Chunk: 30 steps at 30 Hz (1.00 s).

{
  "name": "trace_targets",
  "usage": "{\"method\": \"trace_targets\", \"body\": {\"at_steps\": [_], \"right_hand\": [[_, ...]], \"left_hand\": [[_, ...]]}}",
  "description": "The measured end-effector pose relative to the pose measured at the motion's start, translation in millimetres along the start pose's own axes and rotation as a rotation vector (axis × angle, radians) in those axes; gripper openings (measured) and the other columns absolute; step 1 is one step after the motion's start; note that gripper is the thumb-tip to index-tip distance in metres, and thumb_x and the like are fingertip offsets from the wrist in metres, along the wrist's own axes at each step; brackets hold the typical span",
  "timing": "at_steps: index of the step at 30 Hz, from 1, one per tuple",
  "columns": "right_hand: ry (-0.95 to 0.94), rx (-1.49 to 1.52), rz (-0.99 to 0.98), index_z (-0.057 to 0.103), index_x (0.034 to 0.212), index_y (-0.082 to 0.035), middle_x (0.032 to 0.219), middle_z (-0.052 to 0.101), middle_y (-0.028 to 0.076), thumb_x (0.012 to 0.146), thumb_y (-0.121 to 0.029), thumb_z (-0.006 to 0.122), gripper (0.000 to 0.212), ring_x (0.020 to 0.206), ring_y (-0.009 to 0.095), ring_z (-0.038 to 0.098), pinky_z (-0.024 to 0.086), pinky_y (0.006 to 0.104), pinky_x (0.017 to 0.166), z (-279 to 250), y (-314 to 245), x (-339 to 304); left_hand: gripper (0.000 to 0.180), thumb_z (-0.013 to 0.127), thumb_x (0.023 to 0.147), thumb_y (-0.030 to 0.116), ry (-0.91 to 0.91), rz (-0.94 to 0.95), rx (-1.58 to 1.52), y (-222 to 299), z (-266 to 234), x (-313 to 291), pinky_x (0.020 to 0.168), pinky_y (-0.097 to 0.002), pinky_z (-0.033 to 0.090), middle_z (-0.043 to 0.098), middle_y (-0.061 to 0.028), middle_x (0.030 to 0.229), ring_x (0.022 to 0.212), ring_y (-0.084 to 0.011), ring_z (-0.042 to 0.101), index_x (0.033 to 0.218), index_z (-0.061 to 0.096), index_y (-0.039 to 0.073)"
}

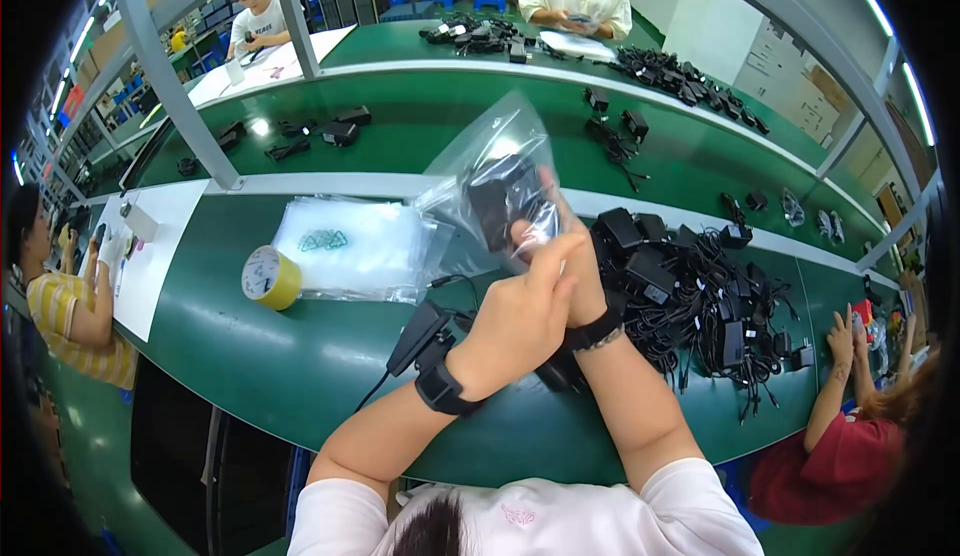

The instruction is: The person picks up a power adapter and its cord, wraps the cord around the adapter, and places the unit into a plastic bag, repeating the process for a second unit.

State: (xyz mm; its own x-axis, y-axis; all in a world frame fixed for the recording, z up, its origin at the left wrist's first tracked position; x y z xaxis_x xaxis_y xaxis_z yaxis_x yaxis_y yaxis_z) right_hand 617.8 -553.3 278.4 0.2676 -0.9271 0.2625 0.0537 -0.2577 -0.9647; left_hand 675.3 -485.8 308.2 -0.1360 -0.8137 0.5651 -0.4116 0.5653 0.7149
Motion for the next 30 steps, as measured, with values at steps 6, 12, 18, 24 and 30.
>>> {"method": "trace_targets", "body": {"at_steps": [6,12,18,24,30], "right_hand": [[-0.167,-0.038,-0.137,0.03,0.132,0.007,0.126,0.044,0.018,0.074,-0.016,0.07,0.075,0.115,0.021,0.043,0.034,0.0308,0.097,3,8,-1],[-0.145,0.213,0.091,0.038,0.128,0.003,0.108,0.055,0.009,0.072,-0.015,0.071,0.067,0.088,0.013,0.054,0.045,0.0222,0.076,23,27,-10],[0.152,0.124,-0.086,0.038,0.127,0.004,0.104,0.056,0.007,0.083,-0.018,0.063,0.055,0.09,0.01,0.053,0.043,0.0221,0.078,21,21,-17],[-0.084,-0.097,-0.066,0.042,0.123,0.006,0.11,0.052,0.011,0.09,-0.029,0.053,0.049,0.101,0.017,0.048,0.037,0.0293,0.09,27,36,-11],[-0.167,-0.673,-0.491,0.047,0.12,0.001,0.094,0.045,0.014,0.09,-0.035,0.045,0.047,0.088,0.029,0.043,0.036,0.0375,0.082,38,14,-19]], "left_hand": [[0.076,0.076,0.066,0.032,0.44,0.067,0.372,-14,-115,16,0.087,-0.0404,0.038,0.056,-0.0162,0.105,0.106,-0.032,0.047,0.123,0.039,-0.001],[0.063,0.065,0.082,0.026,0.108,-0.52,-0.806,-114,-42,-1,0.086,-0.0266,0.041,0.053,-0.0124,0.113,0.1,-0.0143,0.05,0.127,0.036,-0.008],[0.033,0.051,0.092,0.029,0.419,-0.339,-0.861,-99,-31,-10,0.077,-0.0239,0.043,0.057,-0.0051,0.095,0.086,-0.0108,0.053,0.106,0.048,-0.001],[0.027,0.057,0.088,0.021,0.323,-0.411,-0.937,-119,-18,-23,0.077,-0.0245,0.043,0.057,-0.0029,0.098,0.088,-0.0103,0.053,0.106,0.052,0.002],[0.03,0.064,0.078,0.005,0.152,-0.578,-1.188,-123,-17,-38,0.08,-0.0267,0.044,0.06,-0.0018,0.098,0.091,-0.011,0.055,0.107,0.056,0.004]]}}
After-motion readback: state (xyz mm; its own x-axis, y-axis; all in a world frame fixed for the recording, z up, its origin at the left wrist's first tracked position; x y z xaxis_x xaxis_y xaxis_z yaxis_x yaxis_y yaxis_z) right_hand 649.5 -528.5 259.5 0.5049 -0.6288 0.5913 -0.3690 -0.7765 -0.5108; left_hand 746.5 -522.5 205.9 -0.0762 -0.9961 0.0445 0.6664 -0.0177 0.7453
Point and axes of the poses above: each hand's wrist, its own x-axis towards the middle knuckle, its own z-axis out of the palm, y = z × x, the point moved 9 cm from there along x, towards the middle knuckle
